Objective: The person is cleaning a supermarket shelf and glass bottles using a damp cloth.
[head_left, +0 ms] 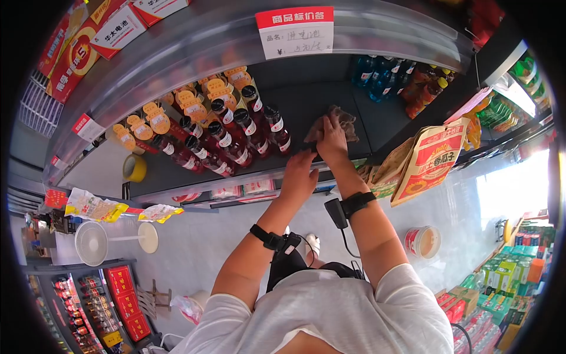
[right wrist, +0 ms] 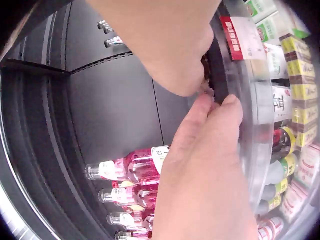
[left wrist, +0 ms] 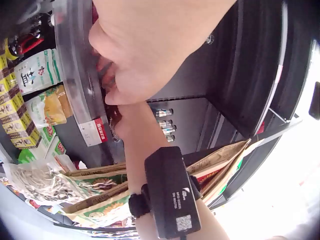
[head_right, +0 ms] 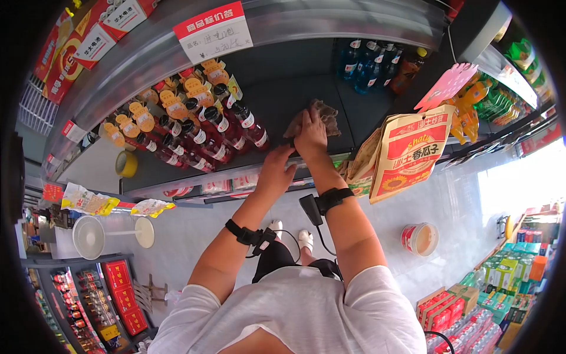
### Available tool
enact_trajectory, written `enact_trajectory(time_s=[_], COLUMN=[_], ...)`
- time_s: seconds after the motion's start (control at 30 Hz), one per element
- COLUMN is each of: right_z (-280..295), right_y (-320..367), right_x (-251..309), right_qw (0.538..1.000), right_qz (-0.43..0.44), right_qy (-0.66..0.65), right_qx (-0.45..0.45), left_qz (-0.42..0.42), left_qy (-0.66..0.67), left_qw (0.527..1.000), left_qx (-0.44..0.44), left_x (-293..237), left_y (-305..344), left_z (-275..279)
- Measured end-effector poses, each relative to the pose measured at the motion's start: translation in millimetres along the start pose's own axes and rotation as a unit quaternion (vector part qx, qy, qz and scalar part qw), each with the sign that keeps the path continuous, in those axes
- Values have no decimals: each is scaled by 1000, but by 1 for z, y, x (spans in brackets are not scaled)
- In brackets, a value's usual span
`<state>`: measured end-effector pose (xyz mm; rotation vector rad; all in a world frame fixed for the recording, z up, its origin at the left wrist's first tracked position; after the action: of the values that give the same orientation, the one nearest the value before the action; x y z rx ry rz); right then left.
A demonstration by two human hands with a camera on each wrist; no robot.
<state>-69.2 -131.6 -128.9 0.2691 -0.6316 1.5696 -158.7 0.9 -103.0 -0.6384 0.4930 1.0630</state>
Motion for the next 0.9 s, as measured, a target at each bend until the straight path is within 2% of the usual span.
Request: enact_trajectory(time_s=[0.07, 0.17, 0.27, 0.4, 0.5, 0.63, 0.7, 0.73, 0.8, 0.83, 0.9], right_z=[16, -10, -25, -56, -58, -67, -69, -59, -42, -42, -32], right_y=[-4, -15, -34, -66, -78, -94, -104, -109, -124, -130, -134], right_x=[15, 6, 13, 18, 36, 46, 50, 58, 65, 59, 47], right_qw=[998, 985, 989, 975, 963, 958, 956, 960, 956, 962, 973], right_qz=[-30, -77, 27, 166, 192, 237, 249, 207, 123, 111, 88], right_qy=[-5, 155, 86, -3, 14, 7, 13, 56, 141, 137, 128], right_qx=[-48, -20, 121, 146, 189, 164, 152, 178, 226, 206, 170], left_qz=[-13, -22, -21, -19, -32, -13, 62, 101, 93, 90, 17], left_qy=[-32, -54, -37, -33, -47, -60, -63, -65, -53, -47, -62], left_qw=[999, 998, 999, 998, 997, 997, 989, 981, 982, 983, 992], left_qx=[9, 26, 29, 53, 60, 42, 118, 155, 154, 154, 112], left_x=[1, 6, 16, 18, 17, 17, 10, 5, 0, 1, 10], left_y=[0, -5, -4, -5, -4, -5, -6, -6, -6, -5, -3], left_z=[0, 1, -2, 0, 1, 1, 6, 10, 14, 14, 9])
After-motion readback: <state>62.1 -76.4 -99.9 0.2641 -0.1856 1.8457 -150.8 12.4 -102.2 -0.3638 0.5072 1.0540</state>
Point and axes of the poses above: each hand's wrist, its own y-axis away from the middle knuckle, its own z-axis out of the back of the hand, x = y × z, the point moved 4 cm from there along -y, towards the middle knuckle, and after that the axes turned 8 degrees about x, right-handed, at the moved point
